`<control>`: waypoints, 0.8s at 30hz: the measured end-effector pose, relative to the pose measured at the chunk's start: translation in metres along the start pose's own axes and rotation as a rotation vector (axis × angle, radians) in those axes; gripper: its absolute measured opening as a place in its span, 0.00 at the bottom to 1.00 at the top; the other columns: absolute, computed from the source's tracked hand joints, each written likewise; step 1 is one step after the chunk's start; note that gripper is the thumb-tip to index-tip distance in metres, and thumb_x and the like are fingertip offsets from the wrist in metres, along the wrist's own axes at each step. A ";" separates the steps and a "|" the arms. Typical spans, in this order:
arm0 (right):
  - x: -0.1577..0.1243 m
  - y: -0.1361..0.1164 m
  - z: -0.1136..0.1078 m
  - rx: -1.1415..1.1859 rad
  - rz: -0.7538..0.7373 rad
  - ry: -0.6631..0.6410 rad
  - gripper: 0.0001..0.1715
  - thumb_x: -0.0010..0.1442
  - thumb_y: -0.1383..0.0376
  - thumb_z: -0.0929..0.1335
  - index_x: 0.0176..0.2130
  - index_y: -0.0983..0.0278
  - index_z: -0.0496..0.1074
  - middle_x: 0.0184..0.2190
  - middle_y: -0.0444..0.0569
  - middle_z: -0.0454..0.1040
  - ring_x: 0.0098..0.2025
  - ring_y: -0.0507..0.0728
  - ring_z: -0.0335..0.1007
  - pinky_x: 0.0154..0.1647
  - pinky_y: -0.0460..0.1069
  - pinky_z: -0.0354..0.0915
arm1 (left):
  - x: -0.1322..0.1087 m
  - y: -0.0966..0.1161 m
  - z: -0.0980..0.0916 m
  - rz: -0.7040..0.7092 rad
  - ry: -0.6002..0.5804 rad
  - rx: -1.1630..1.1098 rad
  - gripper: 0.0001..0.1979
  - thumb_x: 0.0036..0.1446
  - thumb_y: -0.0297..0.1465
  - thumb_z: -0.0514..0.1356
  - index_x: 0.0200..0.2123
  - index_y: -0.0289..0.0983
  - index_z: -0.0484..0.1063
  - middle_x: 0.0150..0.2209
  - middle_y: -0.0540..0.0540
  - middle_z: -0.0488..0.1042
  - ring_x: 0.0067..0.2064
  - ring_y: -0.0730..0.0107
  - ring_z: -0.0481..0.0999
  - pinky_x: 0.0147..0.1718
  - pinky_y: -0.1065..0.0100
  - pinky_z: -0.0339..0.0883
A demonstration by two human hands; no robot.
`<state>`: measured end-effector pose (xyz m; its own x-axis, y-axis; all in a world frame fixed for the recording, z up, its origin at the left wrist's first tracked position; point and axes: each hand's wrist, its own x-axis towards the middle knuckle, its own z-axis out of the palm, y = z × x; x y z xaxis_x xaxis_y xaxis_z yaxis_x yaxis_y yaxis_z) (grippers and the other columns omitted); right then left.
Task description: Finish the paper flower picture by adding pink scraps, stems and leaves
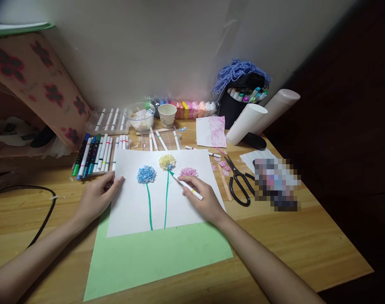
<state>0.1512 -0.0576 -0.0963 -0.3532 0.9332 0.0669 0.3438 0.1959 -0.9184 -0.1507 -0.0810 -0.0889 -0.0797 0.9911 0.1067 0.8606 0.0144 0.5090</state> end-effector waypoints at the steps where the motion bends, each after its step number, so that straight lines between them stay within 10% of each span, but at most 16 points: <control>1: 0.000 0.000 0.000 0.003 -0.003 0.000 0.14 0.62 0.65 0.64 0.48 0.60 0.69 0.36 0.47 0.74 0.39 0.55 0.71 0.50 0.53 0.65 | 0.000 0.000 0.000 -0.002 -0.001 -0.002 0.18 0.60 0.43 0.49 0.23 0.39 0.53 0.18 0.55 0.57 0.22 0.72 0.60 0.24 0.72 0.50; 24: -0.004 0.009 -0.001 0.097 -0.013 -0.030 0.12 0.61 0.66 0.65 0.46 0.62 0.71 0.42 0.50 0.74 0.41 0.56 0.73 0.46 0.53 0.69 | 0.000 0.001 0.000 0.007 0.003 -0.004 0.18 0.60 0.42 0.49 0.22 0.39 0.52 0.18 0.55 0.55 0.22 0.73 0.59 0.24 0.72 0.49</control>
<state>0.1560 -0.0594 -0.1044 -0.3834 0.9210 0.0692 0.2532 0.1769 -0.9511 -0.1500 -0.0810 -0.0881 -0.0755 0.9907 0.1128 0.8592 0.0072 0.5116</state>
